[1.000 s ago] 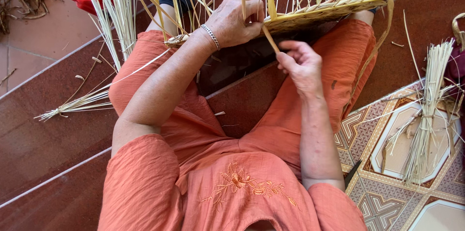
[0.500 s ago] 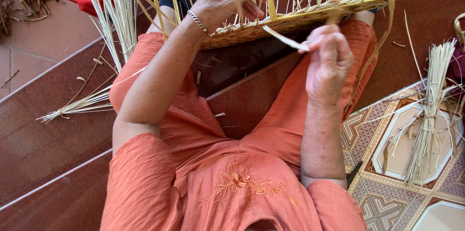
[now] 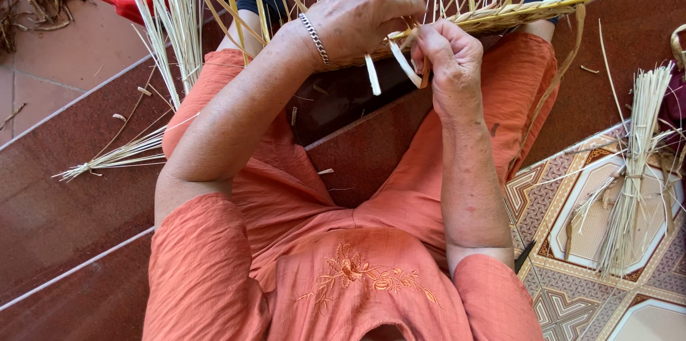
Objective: The person weaves a basket using dried palm leaves, interlacing them through a pre-formed frame. They sit on the floor, manipulating the leaves by hand to build up the basket walls.
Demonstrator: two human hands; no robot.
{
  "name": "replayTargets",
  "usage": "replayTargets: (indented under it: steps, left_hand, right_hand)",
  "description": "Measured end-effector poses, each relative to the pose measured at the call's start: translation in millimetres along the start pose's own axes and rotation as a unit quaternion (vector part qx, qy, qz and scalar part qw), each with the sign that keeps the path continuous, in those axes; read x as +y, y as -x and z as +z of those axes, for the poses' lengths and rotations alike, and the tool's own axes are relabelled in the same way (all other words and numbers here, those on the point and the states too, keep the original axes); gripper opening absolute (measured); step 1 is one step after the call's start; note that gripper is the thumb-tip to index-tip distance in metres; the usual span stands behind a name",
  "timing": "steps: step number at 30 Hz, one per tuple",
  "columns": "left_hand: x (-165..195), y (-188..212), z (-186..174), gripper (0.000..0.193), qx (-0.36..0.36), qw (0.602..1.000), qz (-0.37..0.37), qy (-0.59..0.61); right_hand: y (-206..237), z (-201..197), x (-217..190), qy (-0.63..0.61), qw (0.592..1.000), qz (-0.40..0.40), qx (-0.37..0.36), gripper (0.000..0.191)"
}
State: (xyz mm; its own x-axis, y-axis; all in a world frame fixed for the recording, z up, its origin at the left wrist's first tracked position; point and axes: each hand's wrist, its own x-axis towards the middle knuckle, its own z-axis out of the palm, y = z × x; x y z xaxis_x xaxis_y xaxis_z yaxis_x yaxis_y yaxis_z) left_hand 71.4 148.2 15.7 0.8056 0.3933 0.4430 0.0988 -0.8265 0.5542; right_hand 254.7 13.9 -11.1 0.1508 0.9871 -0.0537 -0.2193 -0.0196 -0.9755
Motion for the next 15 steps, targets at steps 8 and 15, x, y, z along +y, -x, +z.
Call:
replayTargets:
  steps: [8,15]
  left_hand:
    - [-35.1,0.1,13.5,0.010,0.003,0.997,-0.054,0.046]
    - [-43.1,7.9,32.0,0.014,-0.050,0.940,-0.251,0.224]
  right_hand:
    - [11.9,19.4,6.2,0.099,0.990,-0.040,0.089,0.020]
    - [39.3,50.1,29.7,0.323,0.925,-0.195,0.044,0.026]
